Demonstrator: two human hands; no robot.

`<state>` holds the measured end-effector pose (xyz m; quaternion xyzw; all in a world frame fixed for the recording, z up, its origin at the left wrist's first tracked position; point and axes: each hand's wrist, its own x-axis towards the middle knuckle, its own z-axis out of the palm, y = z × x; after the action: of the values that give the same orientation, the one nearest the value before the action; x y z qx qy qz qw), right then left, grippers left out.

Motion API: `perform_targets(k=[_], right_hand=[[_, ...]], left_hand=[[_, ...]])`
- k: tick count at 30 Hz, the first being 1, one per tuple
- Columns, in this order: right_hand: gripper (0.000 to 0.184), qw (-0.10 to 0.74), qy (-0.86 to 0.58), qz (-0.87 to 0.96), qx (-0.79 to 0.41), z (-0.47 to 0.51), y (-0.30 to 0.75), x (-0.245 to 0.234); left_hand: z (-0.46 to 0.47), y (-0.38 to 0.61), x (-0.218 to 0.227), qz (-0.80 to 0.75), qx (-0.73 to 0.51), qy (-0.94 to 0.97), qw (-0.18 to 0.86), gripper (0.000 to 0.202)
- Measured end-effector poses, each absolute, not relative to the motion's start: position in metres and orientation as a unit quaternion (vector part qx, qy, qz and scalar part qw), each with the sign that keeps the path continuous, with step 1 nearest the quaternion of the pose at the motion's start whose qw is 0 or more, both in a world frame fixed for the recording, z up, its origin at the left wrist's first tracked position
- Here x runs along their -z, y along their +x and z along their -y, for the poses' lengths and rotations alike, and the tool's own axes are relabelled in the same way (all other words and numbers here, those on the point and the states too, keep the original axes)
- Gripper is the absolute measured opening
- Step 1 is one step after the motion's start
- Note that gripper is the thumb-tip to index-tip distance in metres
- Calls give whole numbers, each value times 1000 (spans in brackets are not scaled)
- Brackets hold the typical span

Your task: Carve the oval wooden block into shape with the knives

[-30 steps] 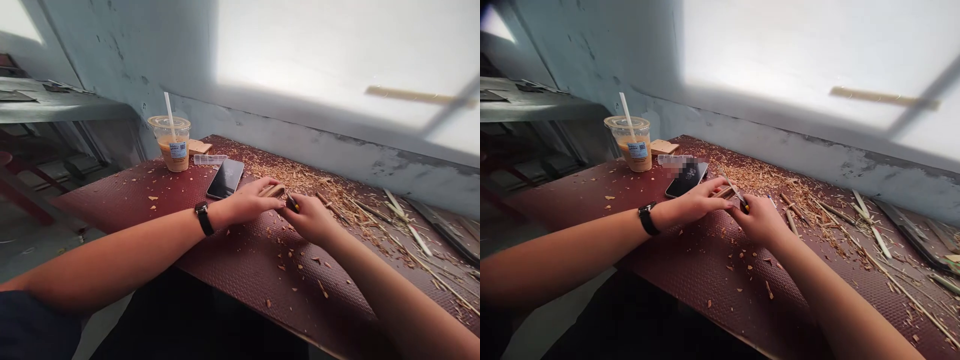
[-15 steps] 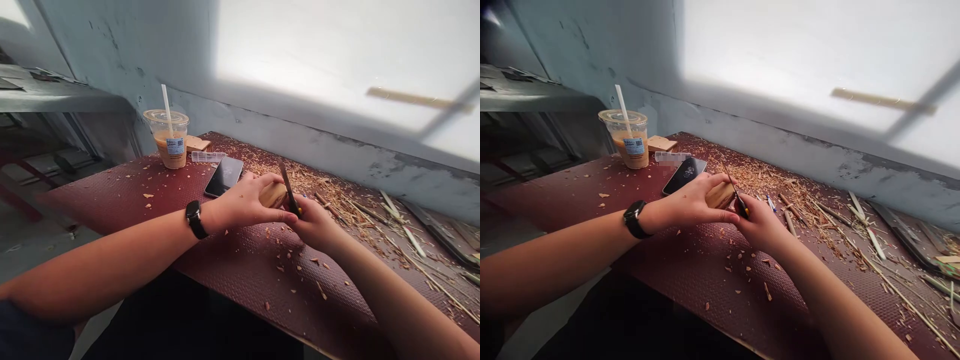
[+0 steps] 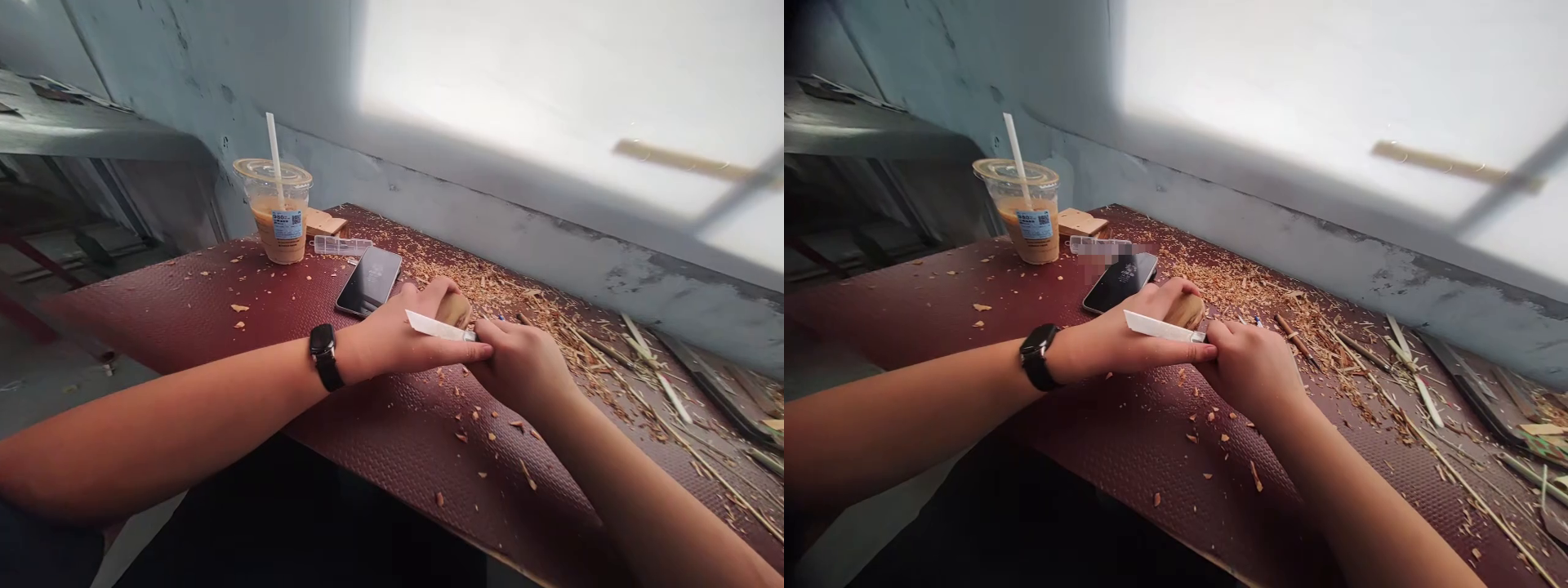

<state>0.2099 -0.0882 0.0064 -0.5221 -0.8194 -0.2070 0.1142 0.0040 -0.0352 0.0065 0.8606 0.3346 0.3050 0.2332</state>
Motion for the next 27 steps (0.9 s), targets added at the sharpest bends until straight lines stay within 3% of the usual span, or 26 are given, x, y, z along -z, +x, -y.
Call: perform_targets(k=[16,22,27], right_hand=[[26,124,-509,828,199,80,211,-15],[32,112,-571,782,224,80,205,-16],[40,64,-647,732,206,81,199,-17]], left_hand=[[30,9,-3,-329,-342,840,263,56],[30,19,3,-266,-380,769,439,46],[24,19,7,-281,-384,751,458,42]])
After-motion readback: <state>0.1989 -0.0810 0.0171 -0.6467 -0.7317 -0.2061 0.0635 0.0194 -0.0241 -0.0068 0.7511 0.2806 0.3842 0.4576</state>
